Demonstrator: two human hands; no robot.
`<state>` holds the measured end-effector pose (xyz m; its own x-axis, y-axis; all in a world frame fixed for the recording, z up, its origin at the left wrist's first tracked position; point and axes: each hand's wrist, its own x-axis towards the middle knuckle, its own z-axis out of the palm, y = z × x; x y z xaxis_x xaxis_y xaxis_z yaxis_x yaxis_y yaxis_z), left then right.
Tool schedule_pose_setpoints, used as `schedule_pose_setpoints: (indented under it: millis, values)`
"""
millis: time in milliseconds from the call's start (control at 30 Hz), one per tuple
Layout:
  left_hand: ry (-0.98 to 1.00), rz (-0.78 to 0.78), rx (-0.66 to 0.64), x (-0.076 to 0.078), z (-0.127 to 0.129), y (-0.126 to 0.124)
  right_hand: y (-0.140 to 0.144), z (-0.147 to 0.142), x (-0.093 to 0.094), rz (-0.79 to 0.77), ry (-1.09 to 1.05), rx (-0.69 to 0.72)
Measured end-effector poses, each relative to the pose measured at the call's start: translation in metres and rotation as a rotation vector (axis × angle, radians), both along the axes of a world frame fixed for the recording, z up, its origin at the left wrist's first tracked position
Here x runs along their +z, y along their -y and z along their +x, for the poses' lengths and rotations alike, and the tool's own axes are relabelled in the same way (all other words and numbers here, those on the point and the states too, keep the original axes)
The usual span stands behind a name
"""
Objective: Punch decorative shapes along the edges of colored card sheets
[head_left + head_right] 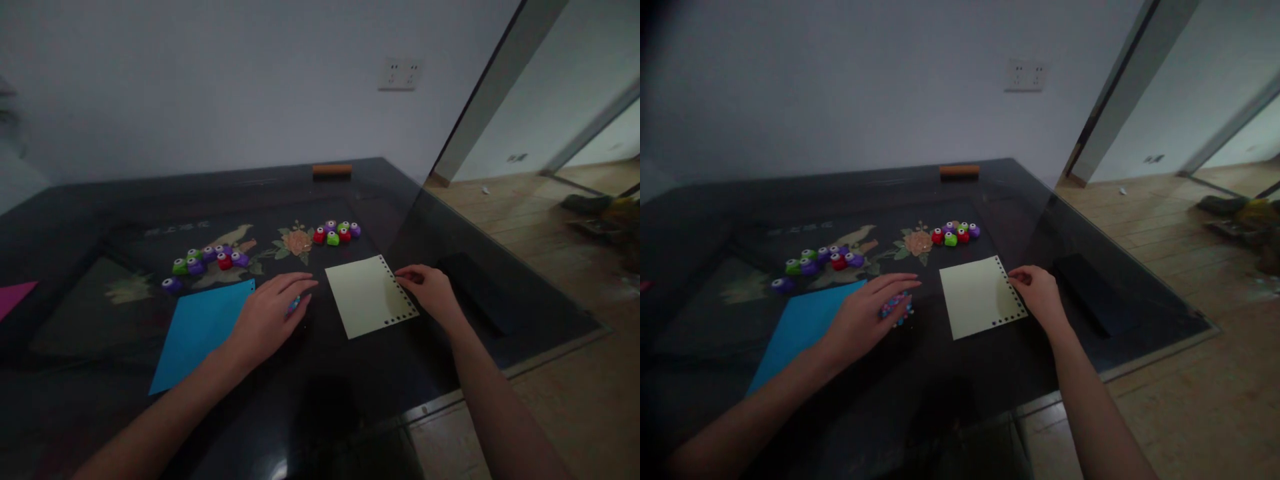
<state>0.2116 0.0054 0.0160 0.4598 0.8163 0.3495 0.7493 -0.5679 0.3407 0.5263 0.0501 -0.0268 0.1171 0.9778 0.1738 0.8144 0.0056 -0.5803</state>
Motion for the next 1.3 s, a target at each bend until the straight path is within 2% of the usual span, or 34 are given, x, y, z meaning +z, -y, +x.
schedule_pose_setpoints:
  millis: [67, 133, 300, 400, 533, 700, 800, 867, 967, 1067, 1133, 1233, 1300]
  values:
    - [0.038, 0.008, 0.034, -0.002, -0.025, 0.004, -0.001, 0.001, 0.000, -0.018, 0.009, -0.011]
    - [0.069, 0.024, 0.126, -0.007, -0.054, 0.007, -0.002, 0.002, -0.001, -0.033, 0.021, -0.018]
    - [0.110, 0.086, 0.445, -0.022, -0.128, 0.010, -0.005, 0.005, -0.005, -0.048, 0.018, -0.038]
    - [0.177, 0.007, 0.601, -0.026, -0.158, 0.009, -0.008, 0.009, -0.007, -0.042, 0.003, -0.059]
    - [0.227, -0.031, 0.627, -0.026, -0.174, 0.006, -0.010, 0.013, -0.008, 0.006, 0.027, -0.105]
    - [0.141, -0.010, 0.516, -0.031, -0.175, 0.003, -0.005, 0.002, 0.009, 0.073, 0.077, -0.097]
    - [0.127, -0.011, 0.464, -0.034, -0.172, 0.003, -0.004, -0.024, 0.031, 0.105, 0.093, -0.011]
    - [0.129, -0.016, 0.447, -0.036, -0.170, 0.002, -0.005, -0.051, 0.045, 0.145, 0.082, 0.074]
    - [0.118, -0.029, 0.411, -0.038, -0.166, 0.002, -0.011, -0.105, 0.058, 0.204, 0.055, 0.311]
    - [0.084, -0.053, 0.367, -0.041, -0.164, 0.002, -0.019, -0.165, 0.057, 0.203, 0.086, 0.573]
    - [0.056, -0.071, 0.332, -0.043, -0.164, 0.002, -0.022, -0.201, 0.050, 0.144, 0.175, 0.685]
    - [0.020, -0.089, 0.285, -0.046, -0.165, 0.001, -0.023, -0.241, 0.037, 0.076, 0.360, 0.799]
    - [0.012, -0.106, 0.279, -0.047, -0.166, 0.002, -0.023, -0.256, 0.029, 0.060, 0.394, 0.827]
